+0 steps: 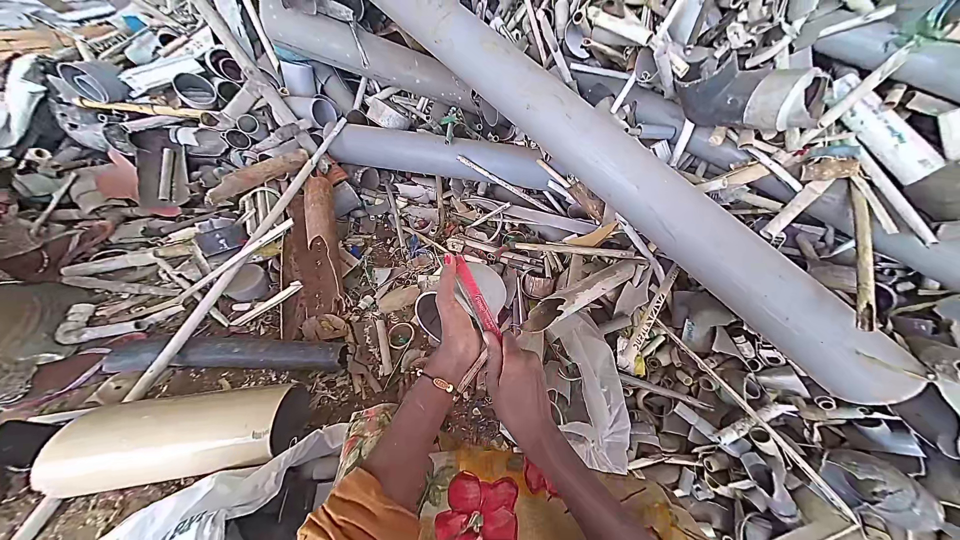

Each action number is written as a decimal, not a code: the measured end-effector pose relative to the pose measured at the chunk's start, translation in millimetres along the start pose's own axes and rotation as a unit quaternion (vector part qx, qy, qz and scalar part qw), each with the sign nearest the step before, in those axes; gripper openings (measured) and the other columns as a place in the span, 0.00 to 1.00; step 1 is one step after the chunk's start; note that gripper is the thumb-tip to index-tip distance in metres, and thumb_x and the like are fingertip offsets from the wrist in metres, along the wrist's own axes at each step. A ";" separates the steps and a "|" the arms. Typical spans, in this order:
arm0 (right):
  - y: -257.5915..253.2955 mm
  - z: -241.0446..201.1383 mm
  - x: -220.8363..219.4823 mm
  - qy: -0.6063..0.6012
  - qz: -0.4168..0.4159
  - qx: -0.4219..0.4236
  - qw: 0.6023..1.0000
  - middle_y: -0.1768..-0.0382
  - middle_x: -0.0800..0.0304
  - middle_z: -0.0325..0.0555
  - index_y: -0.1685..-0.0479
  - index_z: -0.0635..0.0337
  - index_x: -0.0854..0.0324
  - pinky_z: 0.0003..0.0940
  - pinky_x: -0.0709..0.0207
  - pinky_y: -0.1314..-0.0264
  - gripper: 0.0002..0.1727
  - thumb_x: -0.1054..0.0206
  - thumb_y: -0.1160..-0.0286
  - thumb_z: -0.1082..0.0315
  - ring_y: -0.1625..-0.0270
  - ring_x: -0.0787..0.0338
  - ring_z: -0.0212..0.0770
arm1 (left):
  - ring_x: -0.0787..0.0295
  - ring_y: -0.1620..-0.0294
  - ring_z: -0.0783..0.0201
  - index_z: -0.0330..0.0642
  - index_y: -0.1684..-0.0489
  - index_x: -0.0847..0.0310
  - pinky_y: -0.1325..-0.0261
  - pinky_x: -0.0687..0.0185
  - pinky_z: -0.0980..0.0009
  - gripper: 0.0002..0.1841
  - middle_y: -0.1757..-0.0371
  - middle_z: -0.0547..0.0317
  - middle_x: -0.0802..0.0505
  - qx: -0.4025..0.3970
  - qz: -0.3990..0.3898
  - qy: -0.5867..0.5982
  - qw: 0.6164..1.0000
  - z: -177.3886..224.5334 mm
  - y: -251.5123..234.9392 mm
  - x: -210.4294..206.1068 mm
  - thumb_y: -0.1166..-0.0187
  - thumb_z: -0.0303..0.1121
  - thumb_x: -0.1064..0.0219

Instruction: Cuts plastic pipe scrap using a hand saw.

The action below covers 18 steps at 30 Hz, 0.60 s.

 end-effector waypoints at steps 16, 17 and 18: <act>-7.6 28.9 -12.6 0.020 -0.076 -0.069 0.995 0.72 0.11 0.60 0.50 0.71 0.16 0.55 0.16 0.58 0.25 0.51 0.05 0.57 0.62 0.06 0.60 | 0.15 0.34 0.49 0.51 0.22 0.32 0.36 0.19 0.41 0.42 0.34 0.47 0.14 0.106 0.050 0.153 0.981 3.9 -8.6 21.1 0.23 0.75 0.56; 0.1 17.4 -15.2 0.034 -0.056 -0.027 0.998 0.76 0.12 0.58 0.51 0.71 0.15 0.54 0.16 0.64 0.24 0.49 0.07 0.58 0.67 0.06 0.59 | 0.15 0.35 0.50 0.51 0.23 0.31 0.37 0.19 0.42 0.42 0.35 0.48 0.13 0.106 0.050 0.156 0.981 4.3 -8.8 22.5 0.22 0.75 0.57; 6.2 4.5 -15.6 0.038 -0.027 0.029 0.998 0.81 0.13 0.55 0.52 0.72 0.13 0.52 0.16 0.71 0.24 0.47 0.09 0.58 0.73 0.07 0.57 | 0.15 0.36 0.49 0.50 0.24 0.31 0.37 0.19 0.42 0.41 0.36 0.47 0.13 0.104 0.050 0.159 0.981 6.1 -10.9 24.3 0.22 0.74 0.56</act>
Point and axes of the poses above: each hand's wrist, its own y-axis away from the middle knuckle, its own x-axis out of the back of the hand, z = x × y, the point moved 9 cm from there along -y, towards the middle knuckle
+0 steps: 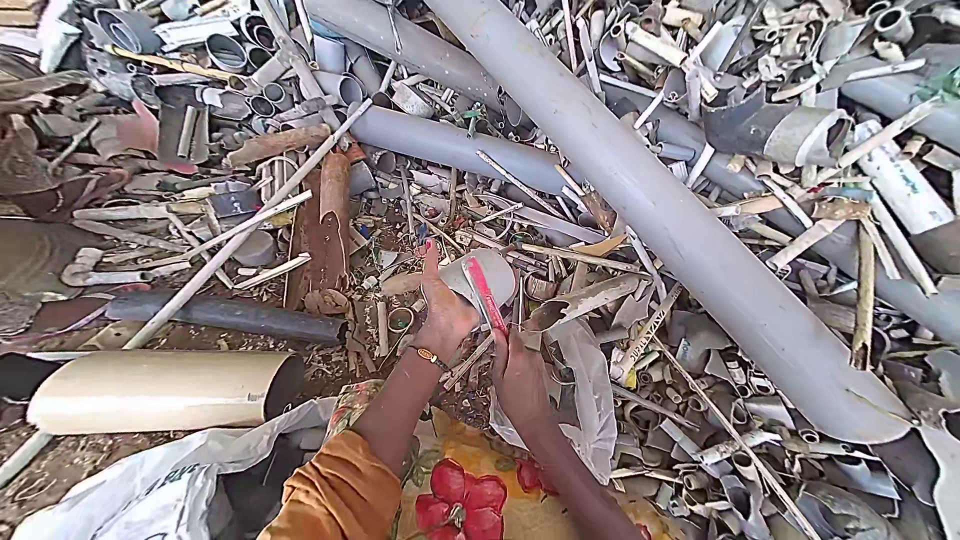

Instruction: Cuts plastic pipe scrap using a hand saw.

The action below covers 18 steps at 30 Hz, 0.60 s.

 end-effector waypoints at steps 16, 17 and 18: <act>-26.3 22.3 3.7 -0.057 0.009 -0.071 0.996 0.77 0.13 0.59 0.57 0.74 0.14 0.56 0.19 0.61 0.25 0.47 0.07 0.59 0.68 0.08 0.60 | 0.11 0.44 0.48 0.44 0.27 0.30 0.44 0.14 0.44 0.39 0.43 0.43 0.11 0.006 -0.030 -0.047 0.998 13.0 11.5 -5.2 0.16 0.70 0.61; -23.7 20.6 3.2 -0.036 0.025 -0.064 0.997 0.78 0.13 0.58 0.55 0.73 0.14 0.56 0.17 0.64 0.24 0.48 0.08 0.58 0.69 0.07 0.60 | 0.10 0.45 0.48 0.44 0.29 0.29 0.45 0.14 0.44 0.39 0.45 0.43 0.10 0.009 -0.035 -0.054 0.998 10.1 13.5 -6.1 0.16 0.69 0.62; -19.4 12.0 1.5 -0.026 0.046 -0.036 0.998 0.81 0.14 0.57 0.55 0.72 0.13 0.54 0.17 0.69 0.24 0.47 0.09 0.58 0.73 0.08 0.59 | 0.10 0.46 0.49 0.43 0.30 0.28 0.46 0.13 0.45 0.38 0.46 0.43 0.10 0.010 -0.042 -0.057 0.997 8.5 12.5 -7.1 0.15 0.69 0.62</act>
Point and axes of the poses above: each hand's wrist, its own y-axis away from the middle knuckle, its own x-axis out of the back of the hand, z = x × y, the point moved 9 cm from there along -y, towards the middle knuckle
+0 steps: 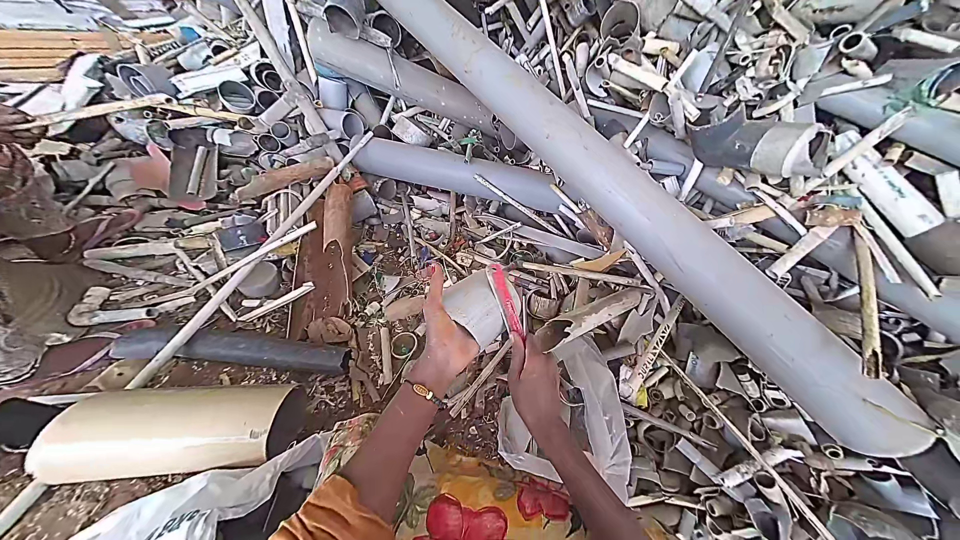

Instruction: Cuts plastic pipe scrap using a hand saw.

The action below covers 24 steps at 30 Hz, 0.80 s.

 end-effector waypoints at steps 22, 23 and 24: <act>-3.1 13.9 23.6 -0.124 0.034 -0.049 0.991 0.80 0.20 0.48 0.52 0.70 0.18 0.48 0.23 0.71 0.20 0.41 0.12 0.58 0.77 0.17 0.47 | 0.11 0.43 0.49 0.46 0.27 0.31 0.43 0.15 0.44 0.41 0.42 0.45 0.11 0.018 -0.009 0.005 1.000 -22.5 -6.1 -11.3 0.16 0.70 0.68; -3.7 17.7 24.8 -0.116 0.028 -0.062 0.991 0.77 0.17 0.51 0.45 0.70 0.20 0.50 0.21 0.67 0.18 0.42 0.11 0.61 0.73 0.15 0.49 | 0.12 0.42 0.49 0.46 0.26 0.31 0.42 0.15 0.44 0.40 0.41 0.45 0.11 0.021 -0.012 -0.002 1.000 -24.3 -5.2 -12.4 0.16 0.70 0.67; -2.4 17.5 23.7 -0.091 0.018 -0.049 0.995 0.76 0.15 0.54 0.40 0.72 0.22 0.53 0.19 0.65 0.17 0.42 0.12 0.64 0.71 0.11 0.53 | 0.11 0.42 0.48 0.45 0.26 0.31 0.42 0.15 0.44 0.40 0.42 0.44 0.11 0.023 -0.017 -0.006 1.000 -26.5 -4.5 -13.6 0.15 0.70 0.66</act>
Point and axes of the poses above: each hand's wrist, its own y-axis away from the middle knuckle, its own x-axis out of the back of the hand, z = x × y, the point moved 9 cm from there along -y, towards the middle knuckle
